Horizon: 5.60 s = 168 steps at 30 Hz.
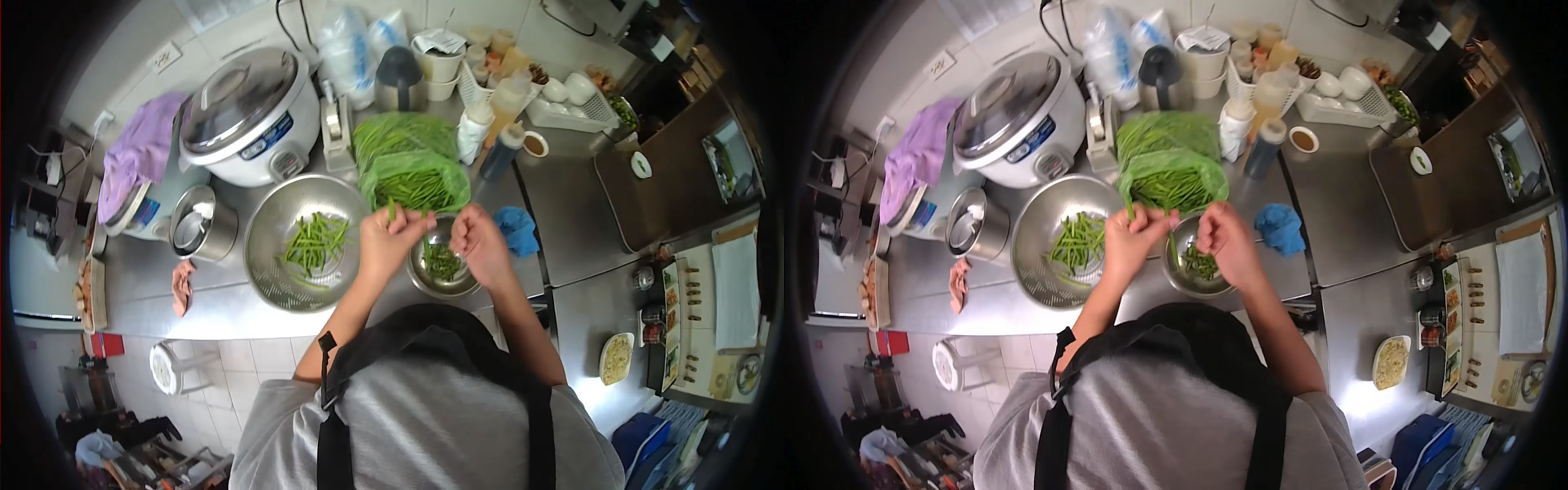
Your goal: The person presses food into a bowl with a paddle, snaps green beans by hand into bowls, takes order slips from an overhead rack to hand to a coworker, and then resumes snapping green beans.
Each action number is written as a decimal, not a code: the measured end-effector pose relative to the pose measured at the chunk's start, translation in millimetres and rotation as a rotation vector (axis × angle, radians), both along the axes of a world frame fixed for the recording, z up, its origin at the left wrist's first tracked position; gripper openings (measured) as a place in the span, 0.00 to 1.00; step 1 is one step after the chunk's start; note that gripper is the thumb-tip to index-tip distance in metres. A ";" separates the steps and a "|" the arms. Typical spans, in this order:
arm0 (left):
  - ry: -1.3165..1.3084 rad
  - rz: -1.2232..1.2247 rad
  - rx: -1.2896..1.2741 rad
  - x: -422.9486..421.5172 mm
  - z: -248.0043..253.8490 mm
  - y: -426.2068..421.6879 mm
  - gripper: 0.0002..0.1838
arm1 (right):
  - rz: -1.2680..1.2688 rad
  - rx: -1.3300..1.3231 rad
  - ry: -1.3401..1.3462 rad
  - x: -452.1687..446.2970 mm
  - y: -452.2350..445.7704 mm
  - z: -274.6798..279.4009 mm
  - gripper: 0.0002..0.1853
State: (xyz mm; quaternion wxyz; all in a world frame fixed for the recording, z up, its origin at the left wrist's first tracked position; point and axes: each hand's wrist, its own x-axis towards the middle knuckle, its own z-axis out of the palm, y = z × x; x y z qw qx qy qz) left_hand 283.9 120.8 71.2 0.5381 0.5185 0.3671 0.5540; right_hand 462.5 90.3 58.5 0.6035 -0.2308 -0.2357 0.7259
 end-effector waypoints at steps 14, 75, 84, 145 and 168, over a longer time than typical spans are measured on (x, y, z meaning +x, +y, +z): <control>-0.302 0.111 -0.165 -46.8 -2.9 21.0 0.24 | 0.117 -0.129 -0.387 -50.0 -11.1 -29.5 0.14; -0.042 -0.360 -0.311 162.7 76.0 43.2 0.37 | 0.163 0.570 -1.161 372.0 168.1 219.6 0.24; -0.452 -0.291 -0.551 222.1 88.3 61.9 0.22 | 0.536 1.041 -1.364 316.4 108.9 237.6 0.17; 0.240 2.212 -0.332 -314.6 24.5 -600.8 0.17 | 2.170 1.114 0.071 -648.6 -445.6 76.4 0.24; 1.241 3.101 -0.059 -403.6 260.1 -1120.8 0.25 | 2.280 1.332 0.139 -640.6 -644.2 56.7 0.14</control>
